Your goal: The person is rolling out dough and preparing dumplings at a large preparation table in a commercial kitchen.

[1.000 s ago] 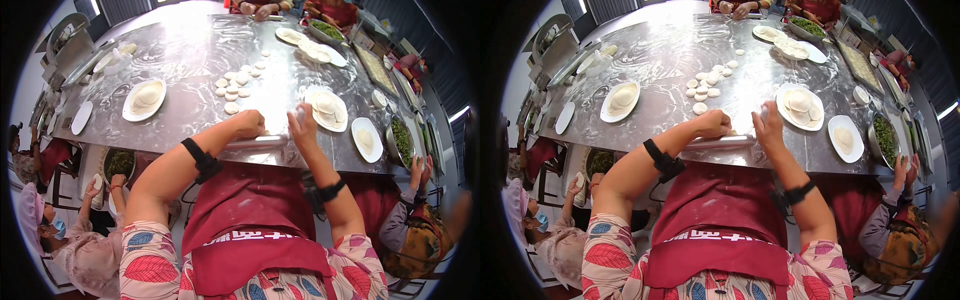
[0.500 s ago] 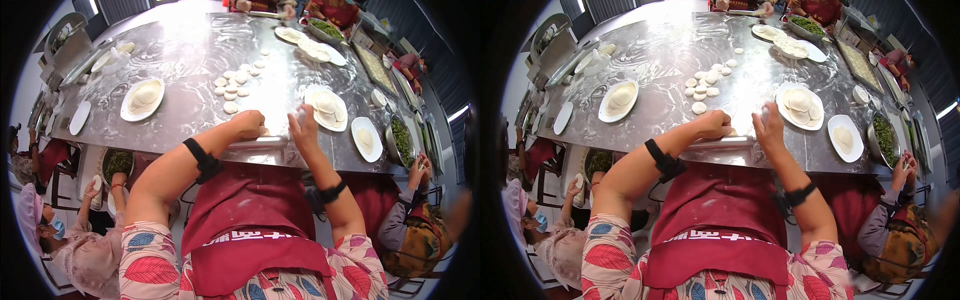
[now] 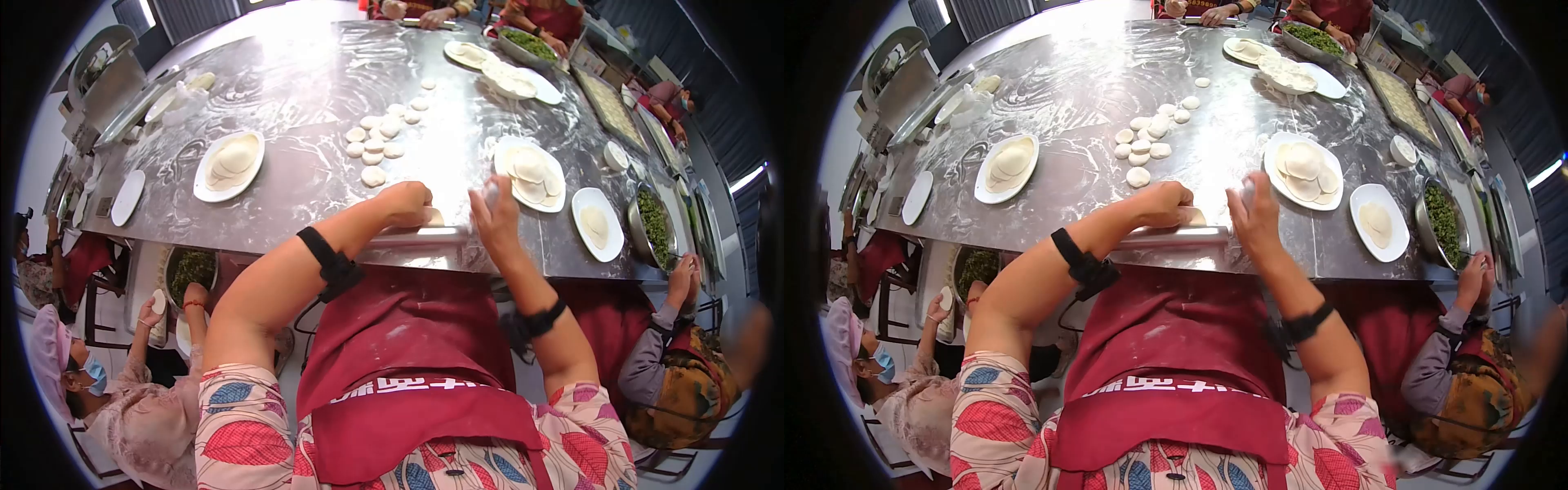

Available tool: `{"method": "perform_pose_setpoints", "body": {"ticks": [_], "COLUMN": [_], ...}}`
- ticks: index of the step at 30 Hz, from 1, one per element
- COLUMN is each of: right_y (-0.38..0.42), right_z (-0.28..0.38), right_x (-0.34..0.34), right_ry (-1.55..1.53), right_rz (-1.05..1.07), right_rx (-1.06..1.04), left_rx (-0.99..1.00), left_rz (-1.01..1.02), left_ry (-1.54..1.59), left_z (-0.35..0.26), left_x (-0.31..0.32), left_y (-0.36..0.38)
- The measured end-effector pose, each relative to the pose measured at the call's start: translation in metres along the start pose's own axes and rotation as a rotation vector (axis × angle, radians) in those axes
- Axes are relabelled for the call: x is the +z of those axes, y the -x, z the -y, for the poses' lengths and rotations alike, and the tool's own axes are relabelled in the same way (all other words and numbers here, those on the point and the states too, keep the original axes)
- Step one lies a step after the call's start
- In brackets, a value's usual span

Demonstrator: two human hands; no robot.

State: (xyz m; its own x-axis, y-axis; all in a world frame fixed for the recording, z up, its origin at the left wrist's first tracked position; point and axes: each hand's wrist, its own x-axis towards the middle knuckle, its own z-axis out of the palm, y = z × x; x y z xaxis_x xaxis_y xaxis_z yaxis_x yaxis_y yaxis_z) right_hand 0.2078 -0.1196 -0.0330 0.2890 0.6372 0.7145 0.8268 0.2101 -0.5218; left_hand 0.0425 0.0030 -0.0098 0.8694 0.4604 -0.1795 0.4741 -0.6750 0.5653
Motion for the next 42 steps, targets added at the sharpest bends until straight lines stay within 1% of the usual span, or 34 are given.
{"method": "perform_pose_setpoints", "body": {"ticks": [1,3,4,6,7,9,10,12,13,15,17,18,21,22,25,26,27,28,29,30,31,32,33,34,35,37,39,40,42], "right_y": [0.016,0.037,0.034,0.024,0.012,-0.016,-0.019,-0.021,-0.017,0.010,0.035,0.041,0.022,0.008,-0.025,-0.025,-0.026,-0.023,-0.012,-0.002,0.014,0.022,0.034,0.044,0.048,0.054,0.053,0.053,0.053], "right_z": [0.014,0.031,0.028,0.021,0.008,0.004,-0.001,-0.011,-0.007,0.010,0.028,0.032,0.017,0.009,-0.012,-0.012,-0.008,0.004,0.001,0.010,0.016,0.021,0.026,0.034,0.036,0.037,0.037,0.036,0.031], "right_x": [-0.013,-0.029,-0.027,-0.020,-0.008,0.012,0.016,0.023,0.017,-0.008,-0.026,-0.028,-0.015,-0.004,0.031,0.031,0.029,0.017,0.011,-0.002,-0.012,-0.019,-0.027,-0.035,-0.039,-0.041,-0.043,-0.043,-0.040], "right_ry": [-0.149,-0.324,-0.296,-0.243,-0.177,-0.060,-0.066,-0.071,-0.094,-0.136,-0.253,-0.318,-0.217,-0.181,-0.117,-0.121,-0.119,-0.088,-0.140,-0.083,-0.199,-0.123,-0.175,-0.306,-0.312,-0.339,-0.364,-0.374,-0.386], "right_rz": [0.085,0.128,0.128,0.114,0.068,0.026,0.040,0.071,0.071,0.086,0.093,0.092,0.068,0.046,0.017,0.024,0.022,-0.046,-0.013,-0.045,0.051,-0.048,-0.001,0.112,0.077,0.072,0.090,0.101,0.072], "right_rx": [0.255,0.349,0.332,0.314,0.225,0.128,0.146,0.181,0.202,0.249,0.296,0.324,0.258,0.220,0.205,0.195,0.185,0.061,0.085,0.037,0.229,0.040,0.103,0.307,0.205,0.177,0.168,0.162,0.105], "left_rx": [0.011,0.024,-0.009,-0.020,-0.023,-0.042,-0.051,-0.052,-0.049,0.008,0.050,-0.036,-0.011,0.032,-0.050,-0.046,-0.062,-0.073,-0.085,-0.083,-0.086,-0.058,-0.035,0.039,0.049,0.056,0.079,0.100,0.079], "left_rz": [-0.018,-0.054,-0.011,-0.004,-0.004,-0.066,-0.098,-0.060,-0.046,-0.093,-0.138,-0.035,0.019,-0.025,-0.092,-0.146,-0.134,-0.119,-0.102,-0.087,-0.076,-0.106,-0.136,-0.157,-0.117,-0.043,0.013,0.026,0.069], "left_ry": [0.017,0.041,0.100,0.085,0.074,0.087,0.095,0.113,0.129,0.111,0.086,0.166,0.201,0.186,0.105,0.090,0.109,0.127,0.146,0.135,0.124,0.092,0.064,0.086,0.165,0.333,0.515,0.555,0.616], "left_z": [0.005,0.013,0.014,0.013,0.012,0.015,0.014,0.011,0.010,0.016,0.026,0.016,0.020,0.028,0.017,0.033,0.032,0.030,0.027,0.022,0.015,0.008,0.004,0.011,0.009,-0.001,-0.025,-0.038,-0.077], "left_x": [0.003,0.005,0.004,0.002,0.000,0.003,0.003,0.003,0.003,0.008,0.013,0.002,-0.001,0.004,-0.006,0.004,0.000,0.000,0.002,0.001,0.000,0.001,0.003,0.007,0.006,0.001,0.000,0.001,-0.005], "left_y": [0.000,0.002,0.005,0.010,0.011,0.002,0.001,-0.002,-0.003,-0.005,-0.003,0.006,0.017,0.013,0.018,0.007,0.009,0.012,0.015,0.019,0.023,0.024,0.024,0.016,0.002,-0.023,-0.057,-0.076,-0.106]}}
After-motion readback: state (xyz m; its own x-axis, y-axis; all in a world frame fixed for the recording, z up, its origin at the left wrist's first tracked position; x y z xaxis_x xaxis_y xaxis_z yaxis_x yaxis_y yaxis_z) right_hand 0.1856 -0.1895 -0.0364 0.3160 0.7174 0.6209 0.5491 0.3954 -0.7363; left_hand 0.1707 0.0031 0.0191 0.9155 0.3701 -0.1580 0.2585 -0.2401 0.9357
